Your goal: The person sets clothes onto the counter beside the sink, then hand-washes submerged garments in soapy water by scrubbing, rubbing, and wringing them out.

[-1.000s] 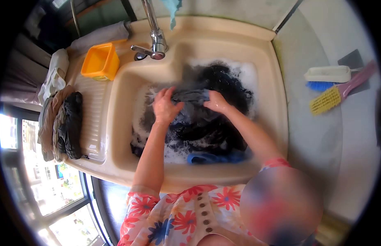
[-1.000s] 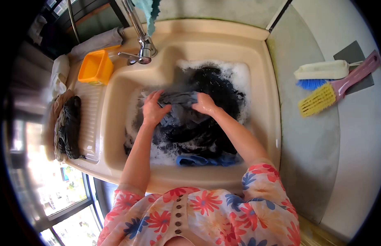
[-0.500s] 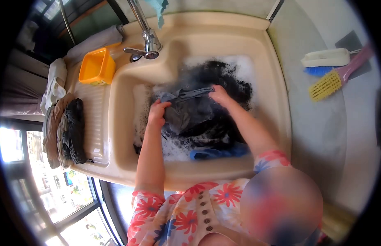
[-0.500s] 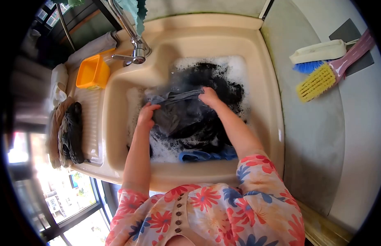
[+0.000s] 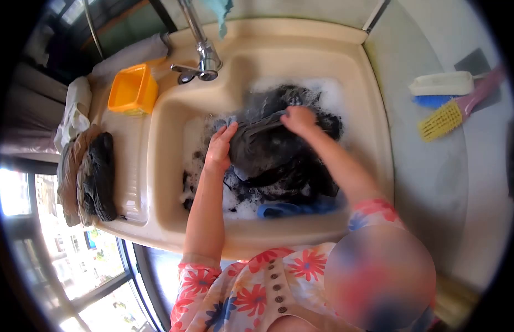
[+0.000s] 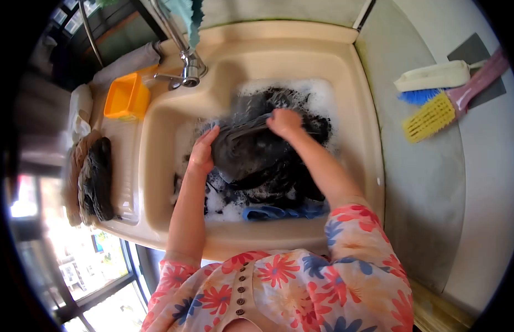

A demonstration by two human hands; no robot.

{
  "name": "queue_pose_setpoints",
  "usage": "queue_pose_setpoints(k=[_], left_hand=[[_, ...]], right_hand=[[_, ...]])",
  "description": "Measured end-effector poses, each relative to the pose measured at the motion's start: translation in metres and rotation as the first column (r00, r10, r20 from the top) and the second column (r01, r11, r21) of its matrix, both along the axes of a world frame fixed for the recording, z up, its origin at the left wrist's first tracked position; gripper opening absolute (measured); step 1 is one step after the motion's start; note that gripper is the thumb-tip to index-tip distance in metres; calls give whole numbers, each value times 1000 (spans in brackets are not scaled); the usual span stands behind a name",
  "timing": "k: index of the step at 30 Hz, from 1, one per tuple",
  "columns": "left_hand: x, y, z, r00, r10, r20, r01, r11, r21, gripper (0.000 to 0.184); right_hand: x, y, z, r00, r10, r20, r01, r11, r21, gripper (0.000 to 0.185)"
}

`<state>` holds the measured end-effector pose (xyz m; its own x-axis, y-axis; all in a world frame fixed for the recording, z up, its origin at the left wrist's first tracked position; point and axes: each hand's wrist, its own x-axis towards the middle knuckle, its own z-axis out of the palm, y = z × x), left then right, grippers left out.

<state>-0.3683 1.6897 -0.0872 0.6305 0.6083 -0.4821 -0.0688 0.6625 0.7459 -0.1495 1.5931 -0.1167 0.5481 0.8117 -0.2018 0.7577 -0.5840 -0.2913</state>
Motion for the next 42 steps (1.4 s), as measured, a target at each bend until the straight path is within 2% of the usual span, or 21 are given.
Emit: queue_pose_setpoints(k=[3, 7, 9, 14, 17, 20, 21, 22, 23, 24, 26, 27, 29, 30, 31, 34, 35, 37, 39, 41, 42], left_hand=[[-1, 8, -9, 987, 5, -162, 20, 989, 148, 48], [4, 15, -37, 985, 9, -175, 32, 972, 234, 47], [-1, 15, -34, 978, 27, -206, 20, 975, 223, 44], [-11, 15, -18, 949, 89, -304, -33, 982, 187, 42], [-1, 6, -17, 940, -1, -340, 82, 972, 222, 42], [6, -1, -28, 890, -31, -455, 159, 956, 246, 43], [11, -9, -22, 880, -35, -473, 149, 967, 206, 41], [15, -21, 11, 915, -40, -400, 84, 992, 93, 38], [9, -16, -21, 945, -85, -316, 78, 996, -35, 31], [14, -5, -91, 905, -29, 424, 55, 997, -48, 27], [15, -19, -48, 763, 72, 642, -39, 997, -64, 23], [16, -27, -24, 664, 108, 740, -69, 994, -83, 22], [13, -22, 11, 952, 243, 185, -208, 960, -189, 25], [12, -18, 16, 950, 282, -135, -306, 929, -209, 27], [8, -12, 14, 950, 271, -158, -280, 959, -37, 29], [1, 5, -17, 950, 210, -232, -98, 904, 416, 39], [1, 3, -31, 907, 119, -404, 133, 829, 543, 40], [3, -3, -36, 684, 66, -727, 584, 548, 599, 42], [5, -9, -33, 652, 119, -749, 565, 583, 584, 44], [2, -1, -24, 654, 99, -750, 536, 639, 552, 45], [-1, 4, -18, 663, 49, -747, 517, 692, 504, 44]], right_hand=[[19, -3, 30, 988, 54, 145, -29, 985, -169, 43], [-41, 22, 47, 836, 533, 129, -547, 830, 113, 71], [-66, 33, 31, 793, 598, 115, -609, 787, 104, 72], [-72, 16, 15, 893, 400, -206, -442, 867, -231, 52], [-47, -22, -38, 928, 332, -167, -319, 942, 104, 35], [-33, -5, -14, 953, 214, -216, -232, 971, -60, 22], [-48, 2, 18, 929, 232, -289, -193, 968, 158, 18], [-61, 5, 34, 889, 371, -267, -224, 863, 453, 20], [-87, 7, 63, 845, 445, -296, -156, 735, 660, 21], [-108, 5, 85, 852, 468, -234, -156, 654, 740, 21], [-128, 1, 99, 791, 532, -302, -160, 656, 737, 28], [-129, 6, 84, 857, 484, -175, -198, 624, 756, 30], [-101, 11, 36, 950, 256, -179, -104, 800, 591, 28], [-74, 13, 6, 975, 137, -178, -50, 905, 423, 29], [-51, 10, -13, 988, 16, -153, 20, 972, 234, 31], [-36, -10, -15, 998, 43, -50, -39, 996, 80, 31], [-44, -19, -17, 995, 95, 19, -95, 995, 38, 31], [-54, -26, -33, 973, 208, 103, -204, 978, -42, 35], [-39, -22, -35, 984, 110, -141, -144, 954, -265, 32], [-25, -12, -29, 905, -4, -426, 67, 989, 134, 30], [-27, -7, 19, 742, 63, -667, 129, 963, 235, 30]])
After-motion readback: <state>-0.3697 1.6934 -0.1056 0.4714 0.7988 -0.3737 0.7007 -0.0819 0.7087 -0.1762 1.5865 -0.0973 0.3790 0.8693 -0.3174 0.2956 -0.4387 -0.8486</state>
